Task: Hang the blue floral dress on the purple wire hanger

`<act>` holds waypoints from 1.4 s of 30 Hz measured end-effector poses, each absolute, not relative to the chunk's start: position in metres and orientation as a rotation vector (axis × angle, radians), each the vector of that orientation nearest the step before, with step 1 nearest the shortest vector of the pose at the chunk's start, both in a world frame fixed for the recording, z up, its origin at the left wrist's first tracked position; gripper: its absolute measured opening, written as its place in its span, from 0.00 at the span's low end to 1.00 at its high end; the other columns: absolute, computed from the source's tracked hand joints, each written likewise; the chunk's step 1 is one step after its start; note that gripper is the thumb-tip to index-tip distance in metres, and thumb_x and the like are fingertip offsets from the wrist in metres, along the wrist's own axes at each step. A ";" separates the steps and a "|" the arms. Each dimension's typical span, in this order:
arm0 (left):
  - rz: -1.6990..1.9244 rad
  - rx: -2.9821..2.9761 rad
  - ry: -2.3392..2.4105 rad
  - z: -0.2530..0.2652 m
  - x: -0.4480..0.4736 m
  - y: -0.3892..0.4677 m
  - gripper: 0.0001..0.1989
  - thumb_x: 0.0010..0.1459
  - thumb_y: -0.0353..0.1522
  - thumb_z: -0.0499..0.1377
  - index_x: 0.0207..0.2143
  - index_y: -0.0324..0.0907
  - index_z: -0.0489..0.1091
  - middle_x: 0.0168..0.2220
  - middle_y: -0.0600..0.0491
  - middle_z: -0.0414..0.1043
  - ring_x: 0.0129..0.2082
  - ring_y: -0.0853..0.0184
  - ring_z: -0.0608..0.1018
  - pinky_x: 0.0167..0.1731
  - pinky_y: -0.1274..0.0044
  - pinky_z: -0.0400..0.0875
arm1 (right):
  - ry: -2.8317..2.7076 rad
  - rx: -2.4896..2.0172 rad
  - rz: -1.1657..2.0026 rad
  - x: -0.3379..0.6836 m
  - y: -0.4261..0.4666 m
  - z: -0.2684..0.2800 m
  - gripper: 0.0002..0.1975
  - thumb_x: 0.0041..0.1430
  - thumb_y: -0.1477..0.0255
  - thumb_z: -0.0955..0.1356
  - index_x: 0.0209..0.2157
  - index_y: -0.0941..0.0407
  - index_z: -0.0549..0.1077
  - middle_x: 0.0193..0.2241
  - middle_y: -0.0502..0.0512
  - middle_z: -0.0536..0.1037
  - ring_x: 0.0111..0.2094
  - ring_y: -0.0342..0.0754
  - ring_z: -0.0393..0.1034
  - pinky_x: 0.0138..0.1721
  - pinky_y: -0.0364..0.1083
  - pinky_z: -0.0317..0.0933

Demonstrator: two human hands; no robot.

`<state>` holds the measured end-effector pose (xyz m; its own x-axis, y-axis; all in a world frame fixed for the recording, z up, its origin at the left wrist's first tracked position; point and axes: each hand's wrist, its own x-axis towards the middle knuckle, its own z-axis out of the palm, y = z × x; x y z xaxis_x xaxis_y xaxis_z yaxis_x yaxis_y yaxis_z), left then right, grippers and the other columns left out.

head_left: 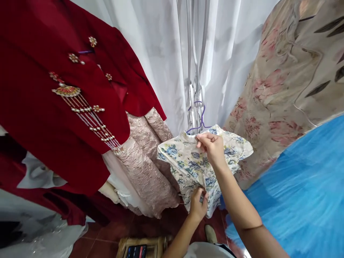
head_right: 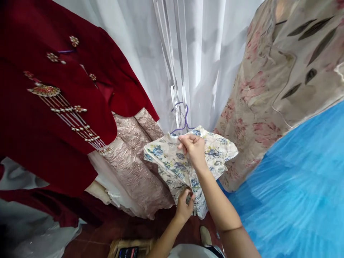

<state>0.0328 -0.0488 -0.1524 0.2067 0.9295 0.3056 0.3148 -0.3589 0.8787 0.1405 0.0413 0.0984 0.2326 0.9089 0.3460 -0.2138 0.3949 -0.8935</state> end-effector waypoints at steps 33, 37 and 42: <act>1.469 2.472 0.955 0.127 -0.046 0.081 0.11 0.68 0.35 0.56 0.33 0.42 0.73 0.33 0.52 0.77 0.36 0.65 0.77 0.41 0.73 0.70 | -1.090 -0.941 0.962 0.106 0.017 0.017 0.17 0.59 0.56 0.71 0.39 0.55 0.74 0.15 0.45 0.70 0.16 0.44 0.63 0.20 0.42 0.54; 1.422 2.560 0.837 0.120 -0.045 0.080 0.11 0.69 0.35 0.56 0.33 0.42 0.73 0.32 0.53 0.76 0.37 0.65 0.76 0.43 0.72 0.69 | -1.082 -0.948 0.762 0.106 0.031 0.042 0.17 0.60 0.58 0.71 0.44 0.54 0.70 0.17 0.44 0.70 0.19 0.45 0.65 0.23 0.43 0.57; 1.467 2.559 0.768 0.120 -0.040 0.081 0.11 0.70 0.34 0.53 0.33 0.43 0.71 0.33 0.52 0.76 0.37 0.65 0.76 0.42 0.73 0.69 | -1.182 -0.994 0.568 0.101 0.041 0.056 0.13 0.63 0.60 0.69 0.32 0.55 0.70 0.18 0.46 0.69 0.19 0.42 0.61 0.24 0.43 0.55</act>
<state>-0.0399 0.0814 0.1202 0.4110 0.4667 0.7831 0.3772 -0.8691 0.3199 0.1009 0.0414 0.0562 0.3178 0.8107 0.4917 0.1219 0.4794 -0.8691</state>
